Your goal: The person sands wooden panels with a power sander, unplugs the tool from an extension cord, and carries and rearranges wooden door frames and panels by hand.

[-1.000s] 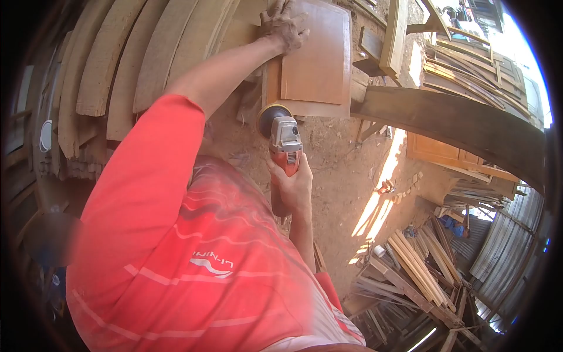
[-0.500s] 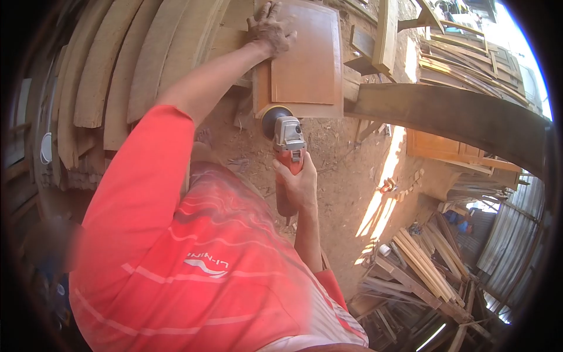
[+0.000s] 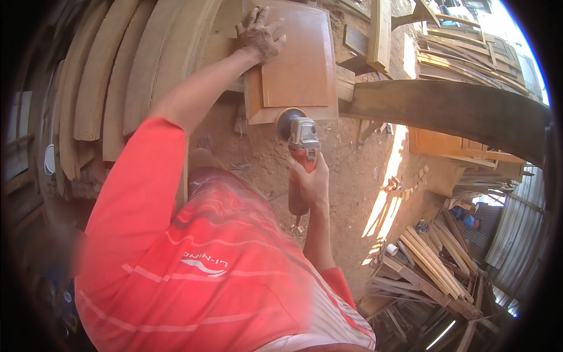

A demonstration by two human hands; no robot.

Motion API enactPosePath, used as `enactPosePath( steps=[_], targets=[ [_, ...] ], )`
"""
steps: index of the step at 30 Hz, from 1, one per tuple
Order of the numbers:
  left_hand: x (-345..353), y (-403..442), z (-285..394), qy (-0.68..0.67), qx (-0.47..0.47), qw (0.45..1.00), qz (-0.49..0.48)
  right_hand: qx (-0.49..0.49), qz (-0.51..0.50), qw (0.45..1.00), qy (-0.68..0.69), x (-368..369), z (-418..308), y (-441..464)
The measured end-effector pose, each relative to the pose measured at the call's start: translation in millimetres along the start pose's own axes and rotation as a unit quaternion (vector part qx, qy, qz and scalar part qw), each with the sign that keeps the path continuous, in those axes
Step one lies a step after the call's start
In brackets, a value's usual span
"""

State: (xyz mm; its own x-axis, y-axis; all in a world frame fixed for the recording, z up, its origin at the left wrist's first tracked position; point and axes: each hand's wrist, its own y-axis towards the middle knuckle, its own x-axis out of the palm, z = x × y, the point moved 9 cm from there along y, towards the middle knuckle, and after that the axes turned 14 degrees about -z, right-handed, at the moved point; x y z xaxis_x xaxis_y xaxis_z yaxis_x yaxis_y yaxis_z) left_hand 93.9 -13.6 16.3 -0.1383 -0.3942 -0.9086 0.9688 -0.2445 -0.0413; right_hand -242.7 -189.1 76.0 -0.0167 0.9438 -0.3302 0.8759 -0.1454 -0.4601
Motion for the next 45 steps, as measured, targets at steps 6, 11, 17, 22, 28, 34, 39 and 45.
enactPosePath(
  steps=[6,11,17,22,28,34,39,45],
  targets=[
    [-0.1,-1.8,0.0,-0.006,0.006,1.000,0.012,0.008,-0.065,0.995,-0.072,26.5,-23.5,-5.7],
    [1.5,-0.8,-1.2,-0.002,0.008,1.000,0.021,0.033,0.007,0.999,-0.027,-49.9,2.7,8.4],
    [-5.3,-0.4,2.3,-0.010,0.012,1.000,0.016,0.005,0.050,0.998,0.025,-89.0,21.3,13.7],
    [-1.5,-4.0,1.1,-0.021,0.007,1.000,0.013,0.020,-0.022,0.999,-0.011,-7.9,3.2,-11.3],
    [-6.7,-4.9,3.9,-0.007,0.012,1.000,0.008,0.030,-0.055,0.994,-0.091,49.0,-17.8,-18.5],
    [-1.6,-1.8,1.2,0.008,0.016,0.999,0.030,0.016,0.037,0.998,0.042,-11.8,14.8,-8.4],
    [-3.5,-5.1,2.6,0.001,0.011,1.000,0.019,0.016,0.014,1.000,0.008,3.0,11.6,-12.6],
    [0.2,-1.5,1.5,-0.003,0.011,1.000,0.016,0.050,-0.063,0.996,-0.028,47.4,-20.8,-17.9]
  ],
)
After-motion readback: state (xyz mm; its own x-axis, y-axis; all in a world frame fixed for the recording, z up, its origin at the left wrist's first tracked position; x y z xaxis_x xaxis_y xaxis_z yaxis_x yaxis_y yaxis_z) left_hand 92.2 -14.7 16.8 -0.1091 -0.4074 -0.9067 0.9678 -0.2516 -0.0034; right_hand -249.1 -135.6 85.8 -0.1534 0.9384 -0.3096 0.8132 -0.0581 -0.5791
